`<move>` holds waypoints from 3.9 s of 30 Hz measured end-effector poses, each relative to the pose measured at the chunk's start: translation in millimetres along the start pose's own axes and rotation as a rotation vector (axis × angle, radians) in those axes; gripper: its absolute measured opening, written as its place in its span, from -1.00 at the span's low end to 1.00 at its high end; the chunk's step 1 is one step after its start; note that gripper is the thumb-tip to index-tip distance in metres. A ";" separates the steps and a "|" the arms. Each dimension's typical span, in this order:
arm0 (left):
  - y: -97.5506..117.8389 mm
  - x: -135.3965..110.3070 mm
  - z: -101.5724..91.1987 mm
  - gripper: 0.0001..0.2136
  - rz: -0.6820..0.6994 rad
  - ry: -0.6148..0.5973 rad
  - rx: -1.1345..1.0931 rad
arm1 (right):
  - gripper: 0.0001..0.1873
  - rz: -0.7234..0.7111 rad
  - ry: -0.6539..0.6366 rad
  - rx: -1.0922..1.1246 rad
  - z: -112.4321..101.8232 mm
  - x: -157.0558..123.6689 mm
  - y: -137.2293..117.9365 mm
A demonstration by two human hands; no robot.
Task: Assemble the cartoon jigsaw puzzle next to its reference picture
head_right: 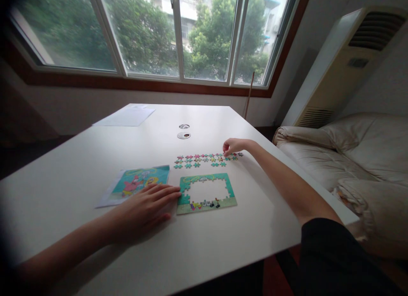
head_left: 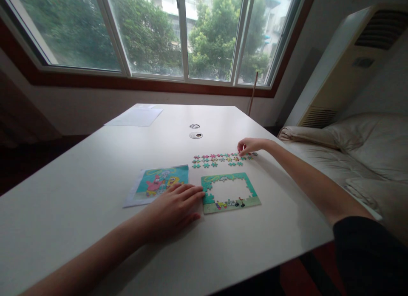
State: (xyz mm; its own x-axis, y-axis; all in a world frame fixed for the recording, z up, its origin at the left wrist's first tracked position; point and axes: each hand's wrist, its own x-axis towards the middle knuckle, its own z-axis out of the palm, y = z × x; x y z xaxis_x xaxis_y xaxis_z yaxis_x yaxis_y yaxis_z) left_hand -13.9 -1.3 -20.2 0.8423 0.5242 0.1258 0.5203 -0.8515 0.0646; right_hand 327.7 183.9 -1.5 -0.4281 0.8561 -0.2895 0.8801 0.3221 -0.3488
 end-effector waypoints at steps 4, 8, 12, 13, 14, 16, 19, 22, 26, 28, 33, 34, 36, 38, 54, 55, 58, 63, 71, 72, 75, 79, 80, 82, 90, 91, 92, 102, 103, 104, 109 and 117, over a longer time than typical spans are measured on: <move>0.7 -0.5 0.0 -0.62 -0.005 -0.002 0.005 | -0.72 -0.071 0.088 0.031 6.1 -9.0 -16.5; 1.6 -1.4 0.2 -0.62 -0.001 0.006 0.002 | -0.73 -0.320 0.188 0.152 26.8 -32.5 -53.6; 1.1 -0.6 1.0 -0.62 -0.001 0.018 0.002 | -0.78 -0.397 0.162 0.339 51.2 -59.0 -93.7; 0.9 -0.4 1.2 -0.63 -0.002 0.017 0.002 | -0.80 -0.389 0.158 0.391 56.2 -64.4 -101.2; 0.7 -0.2 1.4 -0.63 -0.003 0.016 0.002 | -0.81 -0.372 0.152 0.440 60.6 -68.9 -107.1; 0.7 -0.2 1.7 -0.63 -0.003 0.012 -0.001 | -0.81 -0.335 0.157 0.506 68.0 -75.4 -114.6; 1.2 -1.0 1.8 -0.63 -0.003 0.015 -0.002 | -0.81 -0.285 0.213 0.465 77.0 -80.3 -116.8; 1.6 -1.6 1.4 -0.62 0.001 0.014 -0.006 | -0.85 -0.245 0.315 0.280 83.4 -83.1 -115.0; 1.5 -1.6 0.8 -0.62 0.004 0.006 -0.007 | -0.85 -0.227 0.354 0.124 84.1 -87.1 -112.5; 1.4 -1.3 0.6 -0.62 -0.003 0.001 -0.006 | -0.80 -0.219 0.355 0.032 80.3 -89.4 -110.1; 1.4 -0.6 0.1 -0.61 -0.006 -0.008 -0.001 | -0.80 -0.349 0.251 -0.160 64.3 -96.3 -98.1; 1.6 -0.7 0.0 -0.61 -0.003 -0.010 0.000 | -0.83 -0.398 0.217 -0.167 61.7 -97.3 -95.5; 2.0 -1.2 -0.4 -0.61 0.000 -0.008 -0.001 | -0.87 -0.474 0.164 -0.171 58.6 -98.1 -91.0; 2.4 -1.7 -0.6 -0.61 0.001 -0.002 -0.005 | -0.89 -0.498 0.135 -0.171 58.2 -97.5 -88.0; 2.0 -1.0 -0.8 -0.62 0.001 0.001 0.001 | -0.86 -0.496 0.055 -0.079 63.3 -96.4 -96.9; 2.1 -0.8 -1.0 -0.62 -0.002 0.000 0.004 | -0.87 -0.494 0.063 -0.085 63.7 -96.5 -98.2; 2.2 -0.4 -1.3 -0.62 -0.005 -0.009 0.007 | -0.88 -0.496 0.075 -0.103 65.0 -96.4 -102.6; 2.5 -0.3 -1.1 -0.62 -0.013 -0.008 0.013 | -0.89 -0.523 0.086 -0.119 66.5 -95.7 -107.8; 1.3 -1.7 0.8 -0.61 -0.003 -0.007 0.009 | -0.92 -0.579 0.060 -0.114 69.3 -97.1 -114.2; 1.1 -1.9 1.3 -0.61 -0.004 -0.006 0.009 | -0.93 -0.576 0.061 -0.120 70.2 -97.2 -114.9; 1.2 -2.1 1.8 -0.62 0.003 -0.002 0.007 | -0.94 -0.572 0.088 -0.160 74.2 -96.5 -116.3; 2.1 -1.4 0.8 -0.62 -0.009 -0.004 0.006 | -0.92 -0.604 0.140 -0.237 80.1 -94.3 -117.1; 2.2 -1.1 0.4 -0.62 -0.011 -0.008 0.006 | -0.90 -0.614 0.150 -0.251 81.2 -93.9 -117.3; 2.4 -0.7 -0.4 -0.62 -0.012 -0.020 0.003 | -0.86 -0.627 0.173 -0.280 82.7 -93.4 -117.5; 2.2 -0.6 0.6 -0.62 -0.002 -0.007 -0.005 | -0.80 -0.653 0.250 -0.321 84.1 -90.9 -118.1; 2.2 -0.6 0.8 -0.63 -0.002 -0.005 -0.004 | -0.81 -0.655 0.260 -0.310 84.6 -90.2 -119.6; 2.2 -0.5 1.0 -0.63 -0.002 -0.004 -0.004 | -0.81 -0.653 0.267 -0.300 85.2 -89.4 -121.6; 2.4 -0.1 0.0 -0.63 0.004 0.002 0.008 | -0.87 -0.545 0.241 -0.240 91.6 -84.1 -140.3; 2.8 0.1 -0.5 -0.62 0.003 0.001 0.009 | -0.87 -0.534 0.237 -0.229 92.1 -84.2 -140.2; 3.1 0.3 -0.9 -0.62 0.002 -0.001 0.008 | -0.88 -0.527 0.235 -0.217 92.8 -84.3 -139.7; 4.0 2.0 -1.5 -0.62 -0.010 0.008 -0.002 | -0.86 -0.557 0.291 -0.158 95.3 -85.1 -135.5; 5.4 4.0 -1.2 -0.64 0.004 0.018 0.004 | -0.82 -0.655 0.335 -0.200 95.4 -87.0 -133.2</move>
State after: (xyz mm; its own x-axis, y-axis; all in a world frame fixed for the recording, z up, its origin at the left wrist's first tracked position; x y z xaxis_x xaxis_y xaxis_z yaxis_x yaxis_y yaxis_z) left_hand -7.9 -3.8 -18.1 0.8416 0.5207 0.1439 0.5178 -0.8534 0.0599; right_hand 228.1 28.0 -14.9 -0.8186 0.5316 0.2175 0.5020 0.8462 -0.1788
